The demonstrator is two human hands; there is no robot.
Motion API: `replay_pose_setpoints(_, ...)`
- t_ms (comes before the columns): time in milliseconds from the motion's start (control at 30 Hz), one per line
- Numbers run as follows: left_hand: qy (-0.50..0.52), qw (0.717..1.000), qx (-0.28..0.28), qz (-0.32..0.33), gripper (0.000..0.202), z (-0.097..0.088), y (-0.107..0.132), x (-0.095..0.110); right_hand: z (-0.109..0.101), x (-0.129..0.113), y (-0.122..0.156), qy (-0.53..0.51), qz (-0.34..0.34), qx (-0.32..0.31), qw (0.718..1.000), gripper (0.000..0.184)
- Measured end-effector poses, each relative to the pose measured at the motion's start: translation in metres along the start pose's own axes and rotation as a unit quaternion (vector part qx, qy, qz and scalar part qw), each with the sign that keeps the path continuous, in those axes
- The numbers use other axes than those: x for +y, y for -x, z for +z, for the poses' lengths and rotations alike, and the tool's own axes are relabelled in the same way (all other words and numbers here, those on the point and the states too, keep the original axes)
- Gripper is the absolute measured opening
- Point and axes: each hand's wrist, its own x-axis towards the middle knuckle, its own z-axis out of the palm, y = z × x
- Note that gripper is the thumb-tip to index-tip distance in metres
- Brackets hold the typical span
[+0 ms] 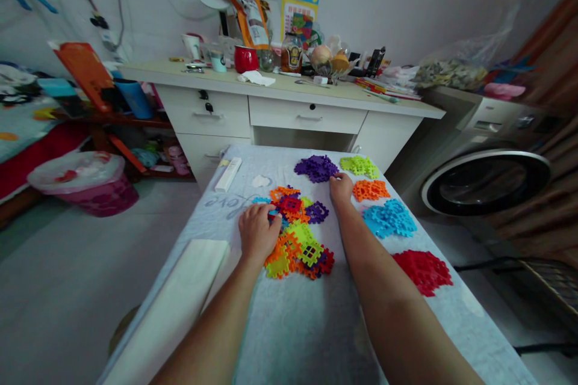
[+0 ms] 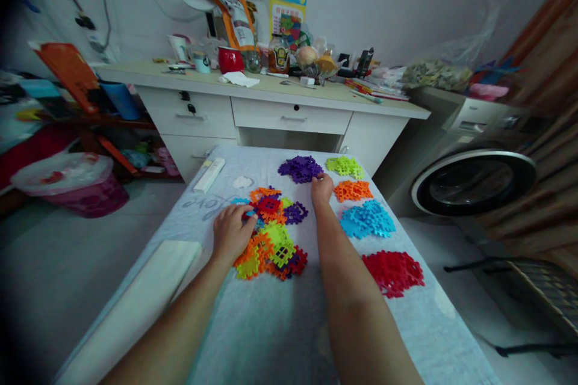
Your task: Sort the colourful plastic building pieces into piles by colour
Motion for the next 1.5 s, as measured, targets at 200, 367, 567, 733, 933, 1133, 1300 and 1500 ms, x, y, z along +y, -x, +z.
replay_pose_setpoints(200,-0.002,1.000,0.002,0.004,0.022,0.001,0.000,-0.001,-0.010,0.004,0.011,-0.031,0.040,-0.028,0.998,0.040)
replay_pose_setpoints(367,-0.001,1.000,0.002,0.003,0.022,0.000,0.002,0.001,-0.025,0.005,0.021,-0.018,0.014,-0.067,0.997,0.033)
replay_pose_setpoints(567,-0.002,1.000,0.002,0.005,0.021,-0.002,0.001,0.002,-0.051,-0.010,0.030,0.039,-0.074,-0.336,0.938,0.022)
replay_pose_setpoints(733,-0.004,1.000,0.003,0.004,0.022,0.001,0.001,0.000,-0.063,-0.029,0.038,0.120,-0.113,-0.432,0.887,0.053)
replay_pose_setpoints(933,0.001,1.000,0.003,0.005,0.023,0.000,0.001,0.001,-0.064,-0.036,0.041,0.187,-0.157,-0.432,0.868,0.049)
replay_pose_setpoints(1133,0.004,1.000,0.005,0.007,0.022,-0.001,0.002,0.001,-0.056,-0.019,0.032,0.112,-0.142,-0.262,0.948,0.048)
replay_pose_setpoints(1300,0.002,1.000,0.005,0.008,0.022,0.001,0.001,0.000,-0.033,-0.002,0.030,0.029,-0.091,-0.079,0.992,0.051)
replay_pose_setpoints(1500,0.004,1.000,0.002,0.009,0.022,0.000,0.001,0.000,-0.012,0.007,0.023,-0.055,-0.067,0.030,0.996,0.052)
